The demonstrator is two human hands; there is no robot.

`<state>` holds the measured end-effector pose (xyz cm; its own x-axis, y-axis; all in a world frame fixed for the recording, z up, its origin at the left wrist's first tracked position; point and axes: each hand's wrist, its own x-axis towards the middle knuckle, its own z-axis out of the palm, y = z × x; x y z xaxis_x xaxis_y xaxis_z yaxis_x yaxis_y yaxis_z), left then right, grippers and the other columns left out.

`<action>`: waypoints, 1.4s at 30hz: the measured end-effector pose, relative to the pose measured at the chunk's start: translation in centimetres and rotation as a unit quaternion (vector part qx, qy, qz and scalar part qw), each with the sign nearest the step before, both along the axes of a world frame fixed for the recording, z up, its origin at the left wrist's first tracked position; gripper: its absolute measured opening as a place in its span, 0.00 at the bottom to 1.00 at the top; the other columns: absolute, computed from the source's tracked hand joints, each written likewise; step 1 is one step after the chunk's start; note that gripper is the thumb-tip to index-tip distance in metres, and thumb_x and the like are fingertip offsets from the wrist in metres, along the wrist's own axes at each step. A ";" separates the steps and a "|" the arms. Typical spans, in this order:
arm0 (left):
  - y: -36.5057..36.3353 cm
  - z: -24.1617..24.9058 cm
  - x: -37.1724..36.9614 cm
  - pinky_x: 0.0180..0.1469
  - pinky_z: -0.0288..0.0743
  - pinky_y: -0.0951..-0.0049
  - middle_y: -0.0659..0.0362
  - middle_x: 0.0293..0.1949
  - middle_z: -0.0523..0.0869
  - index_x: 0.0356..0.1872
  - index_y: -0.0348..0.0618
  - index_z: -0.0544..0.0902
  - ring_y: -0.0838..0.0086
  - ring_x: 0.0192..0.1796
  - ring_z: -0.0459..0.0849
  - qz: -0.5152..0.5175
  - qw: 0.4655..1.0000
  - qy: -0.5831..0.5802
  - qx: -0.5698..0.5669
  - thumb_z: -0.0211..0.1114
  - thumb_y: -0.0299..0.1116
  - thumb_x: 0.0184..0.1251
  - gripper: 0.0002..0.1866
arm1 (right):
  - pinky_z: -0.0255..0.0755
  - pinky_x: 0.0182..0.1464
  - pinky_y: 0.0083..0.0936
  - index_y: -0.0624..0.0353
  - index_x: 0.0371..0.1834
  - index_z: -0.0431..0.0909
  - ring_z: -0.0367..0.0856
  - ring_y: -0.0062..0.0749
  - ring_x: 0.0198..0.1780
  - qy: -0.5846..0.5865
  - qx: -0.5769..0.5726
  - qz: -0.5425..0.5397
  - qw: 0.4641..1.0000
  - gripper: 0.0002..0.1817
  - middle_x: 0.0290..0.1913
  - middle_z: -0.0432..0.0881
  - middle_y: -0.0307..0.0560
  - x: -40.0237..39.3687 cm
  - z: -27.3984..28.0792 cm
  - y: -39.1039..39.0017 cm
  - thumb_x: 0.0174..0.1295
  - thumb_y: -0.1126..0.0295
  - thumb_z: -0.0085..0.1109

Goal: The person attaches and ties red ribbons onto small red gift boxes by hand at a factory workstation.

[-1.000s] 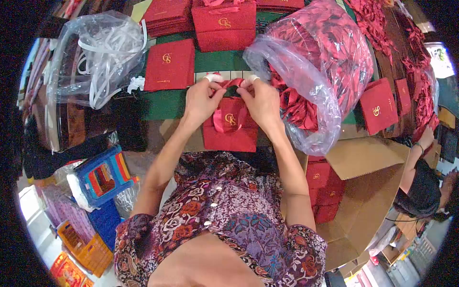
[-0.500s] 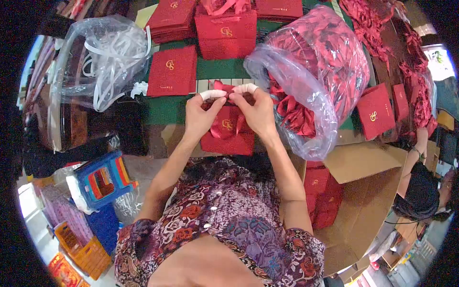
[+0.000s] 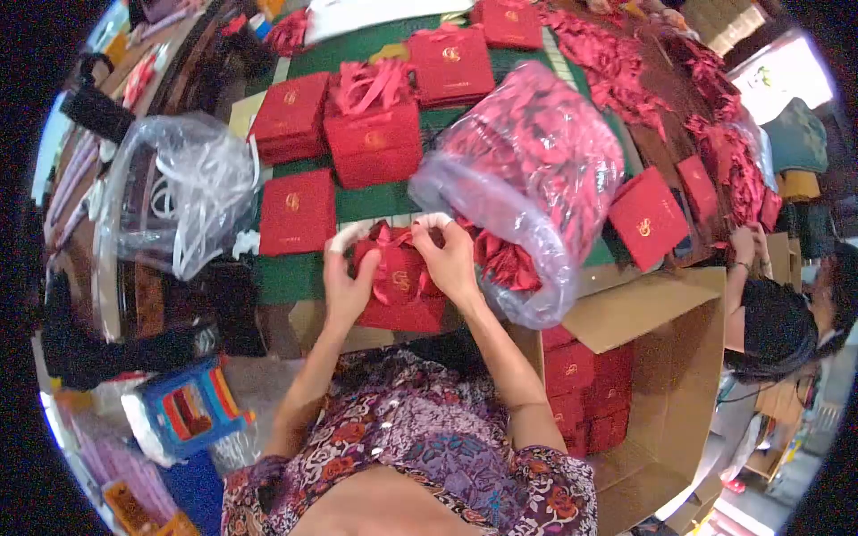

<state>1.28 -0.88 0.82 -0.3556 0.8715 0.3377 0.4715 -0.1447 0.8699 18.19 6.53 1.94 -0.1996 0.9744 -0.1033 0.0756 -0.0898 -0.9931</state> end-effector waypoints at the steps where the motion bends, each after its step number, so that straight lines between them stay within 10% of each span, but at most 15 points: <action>1: -0.7 -0.8 -0.5 0.63 0.72 0.67 0.51 0.60 0.80 0.65 0.37 0.74 0.68 0.58 0.80 -0.024 0.995 -0.085 -0.047 0.69 0.27 0.68 0.26 | 0.70 0.43 0.15 0.62 0.39 0.82 0.74 0.11 0.38 0.042 0.006 -0.017 0.999 0.06 0.35 0.81 0.29 0.2 0.0 0.3 0.71 0.71 0.62; 6: -3.7 -0.1 -1.6 0.68 0.69 0.66 0.53 0.65 0.77 0.75 0.37 0.62 0.69 0.65 0.76 -0.220 0.946 -0.175 -0.160 0.74 0.28 0.64 0.41 | 0.73 0.39 0.18 0.65 0.42 0.83 0.77 0.13 0.34 0.066 0.055 -0.053 0.995 0.08 0.32 0.83 0.33 -0.1 -1.4 1.0 0.71 0.70 0.61; 16: -7.2 3.2 -0.3 0.68 0.70 0.66 0.52 0.61 0.79 0.73 0.35 0.62 0.70 0.63 0.77 -0.253 0.939 -0.115 -0.202 0.74 0.24 0.60 0.41 | 0.66 0.27 0.18 0.60 0.37 0.84 0.72 0.14 0.23 0.066 0.181 -0.107 0.975 0.07 0.24 0.78 0.30 -0.4 -0.9 5.0 0.71 0.69 0.62; 26: -8.8 4.3 -1.3 0.68 0.70 0.68 0.57 0.62 0.79 0.72 0.35 0.65 0.73 0.63 0.77 -0.228 0.915 -0.277 -0.184 0.73 0.27 0.64 0.37 | 0.69 0.32 0.14 0.60 0.51 0.85 0.77 0.12 0.33 0.056 0.015 -0.006 0.998 0.14 0.35 0.84 0.32 1.1 1.1 3.5 0.73 0.62 0.61; 35: 2.8 10.4 -5.2 0.64 0.73 0.70 0.57 0.59 0.81 0.69 0.37 0.69 0.74 0.60 0.78 -0.145 0.946 -0.289 0.004 0.63 0.24 0.72 0.26 | 0.76 0.47 0.17 0.66 0.60 0.79 0.82 0.19 0.43 0.032 0.086 0.007 0.996 0.17 0.44 0.86 0.39 2.4 -0.7 0.5 0.76 0.66 0.54; 42: 12.6 3.9 -7.5 0.64 0.74 0.68 0.55 0.58 0.83 0.65 0.37 0.73 0.72 0.59 0.81 -0.122 0.970 -0.206 0.047 0.66 0.23 0.70 0.23 | 0.76 0.47 0.21 0.66 0.55 0.83 0.82 0.18 0.42 -0.081 0.134 0.004 0.988 0.14 0.41 0.88 0.43 0.9 0.2 -1.4 0.71 0.70 0.60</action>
